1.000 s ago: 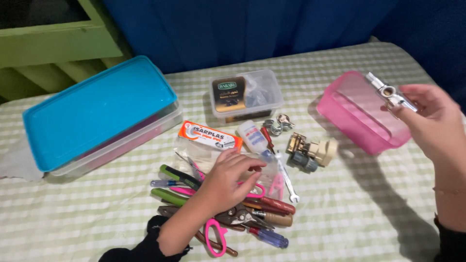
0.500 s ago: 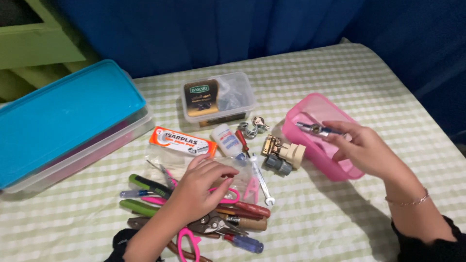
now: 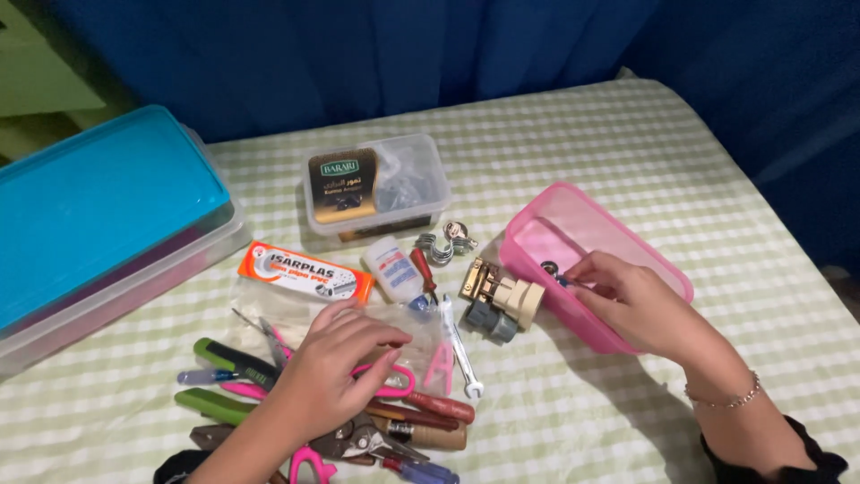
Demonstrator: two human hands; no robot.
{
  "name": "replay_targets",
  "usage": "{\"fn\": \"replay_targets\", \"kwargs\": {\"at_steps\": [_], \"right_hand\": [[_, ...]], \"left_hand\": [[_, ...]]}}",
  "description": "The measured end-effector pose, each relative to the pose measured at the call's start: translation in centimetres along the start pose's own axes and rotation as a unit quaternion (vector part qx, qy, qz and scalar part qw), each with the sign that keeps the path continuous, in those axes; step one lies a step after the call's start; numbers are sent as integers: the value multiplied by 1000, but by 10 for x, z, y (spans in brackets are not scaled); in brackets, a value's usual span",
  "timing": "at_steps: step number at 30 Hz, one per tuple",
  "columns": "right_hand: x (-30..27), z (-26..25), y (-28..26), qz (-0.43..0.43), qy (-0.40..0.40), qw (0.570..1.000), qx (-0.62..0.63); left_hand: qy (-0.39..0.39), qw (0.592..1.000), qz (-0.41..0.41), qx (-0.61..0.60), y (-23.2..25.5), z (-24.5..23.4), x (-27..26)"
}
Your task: Organizing and inspecting various hardware items including brackets, screws, and tools on a table.
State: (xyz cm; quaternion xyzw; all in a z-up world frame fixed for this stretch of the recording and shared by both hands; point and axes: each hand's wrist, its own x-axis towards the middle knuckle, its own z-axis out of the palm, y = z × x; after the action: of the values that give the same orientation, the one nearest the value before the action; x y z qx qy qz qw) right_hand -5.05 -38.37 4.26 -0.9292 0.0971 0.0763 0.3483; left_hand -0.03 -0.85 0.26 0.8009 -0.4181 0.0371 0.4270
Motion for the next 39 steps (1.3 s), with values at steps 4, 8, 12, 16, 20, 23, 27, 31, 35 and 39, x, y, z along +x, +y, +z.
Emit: {"fn": "replay_targets", "kwargs": {"at_steps": [4, 8, 12, 16, 20, 23, 27, 31, 35, 39], "right_hand": [[-1, -4, -22, 95, -35, 995, -23], [0, -1, -2, 40, 3, 997, -69], [-3, -2, -18, 22, 45, 992, -117], [-14, -4, -57, -22, 141, 986, -85], [-7, 10, -62, -267, 171, 931, -181], [5, 23, -77, -337, 173, 897, -229], [34, 54, -101, -319, 96, 879, -342], [68, 97, -91, -336, 169, 810, -449], [71, 104, -98, -296, 126, 824, -467], [43, 83, -127, -352, 175, 872, -291]], "left_hand": [[-6, 1000, -16, -4, -2, 0, 2], [-8, 1000, 4, -2, -1, 0, 2], [7, 1000, 30, 6, -1, 0, 2], [25, 998, 49, 37, 3, 0, 1], [66, 989, 103, 87, 5, 0, -1], [79, 986, 114, 91, 6, 0, -3], [91, 986, 114, 81, 7, -1, -6], [93, 985, 117, 82, 3, 0, -9], [99, 987, 106, 75, 2, 1, -11], [123, 992, 37, 13, 4, -5, -11]]}}
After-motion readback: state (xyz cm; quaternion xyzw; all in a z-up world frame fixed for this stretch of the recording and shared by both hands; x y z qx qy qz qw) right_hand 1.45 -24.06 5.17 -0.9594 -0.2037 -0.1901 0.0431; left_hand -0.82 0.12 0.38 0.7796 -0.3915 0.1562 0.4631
